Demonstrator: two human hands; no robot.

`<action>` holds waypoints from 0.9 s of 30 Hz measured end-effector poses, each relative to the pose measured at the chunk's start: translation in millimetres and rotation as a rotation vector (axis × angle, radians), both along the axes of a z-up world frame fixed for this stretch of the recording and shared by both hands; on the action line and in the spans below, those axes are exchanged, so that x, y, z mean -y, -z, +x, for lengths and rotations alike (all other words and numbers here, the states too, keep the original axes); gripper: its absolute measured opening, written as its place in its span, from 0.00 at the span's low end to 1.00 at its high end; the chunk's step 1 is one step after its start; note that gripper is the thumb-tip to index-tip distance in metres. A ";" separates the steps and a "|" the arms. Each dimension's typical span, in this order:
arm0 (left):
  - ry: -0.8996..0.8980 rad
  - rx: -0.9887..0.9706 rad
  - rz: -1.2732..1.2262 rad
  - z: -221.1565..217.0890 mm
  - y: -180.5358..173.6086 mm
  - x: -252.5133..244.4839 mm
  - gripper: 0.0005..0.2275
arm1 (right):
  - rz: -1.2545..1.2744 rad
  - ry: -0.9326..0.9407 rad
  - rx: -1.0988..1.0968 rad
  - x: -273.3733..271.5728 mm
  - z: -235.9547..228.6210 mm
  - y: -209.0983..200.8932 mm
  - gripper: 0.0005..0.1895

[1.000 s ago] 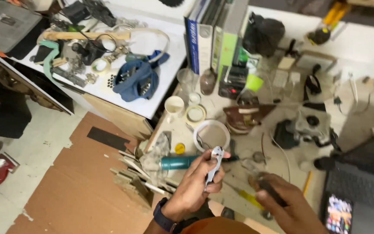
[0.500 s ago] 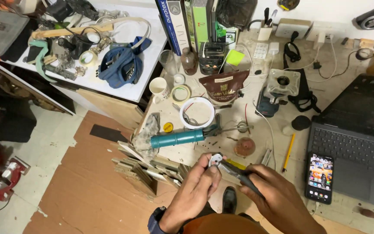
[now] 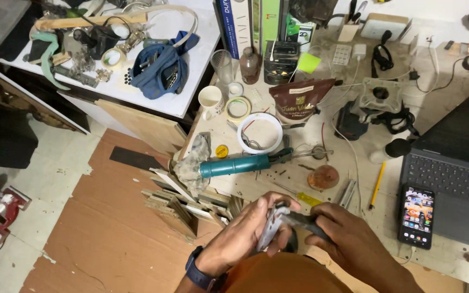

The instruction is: Disassembling and repairing a blue caulking gun using a screwdriver and pliers on a workbench

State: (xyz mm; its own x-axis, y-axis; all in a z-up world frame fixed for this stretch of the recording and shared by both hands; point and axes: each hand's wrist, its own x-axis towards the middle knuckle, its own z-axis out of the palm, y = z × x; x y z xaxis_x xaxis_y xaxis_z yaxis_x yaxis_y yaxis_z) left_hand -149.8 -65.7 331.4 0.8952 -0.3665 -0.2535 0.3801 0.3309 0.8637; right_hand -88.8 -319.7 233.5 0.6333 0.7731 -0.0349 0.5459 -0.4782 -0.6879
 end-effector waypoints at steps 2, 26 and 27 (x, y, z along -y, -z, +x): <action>0.032 -0.071 0.259 4.0 -17.0 -8.0 0.32 | 0.023 -0.072 0.304 -1.8 -3.4 12.8 0.23; -0.106 -0.238 -0.068 -22.6 55.9 -1.5 0.18 | -0.172 -0.227 0.266 -21.1 -30.4 11.9 0.21; -0.104 -0.242 -0.070 -24.6 59.5 -1.0 0.18 | -0.174 -0.226 0.262 -21.6 -32.7 10.7 0.21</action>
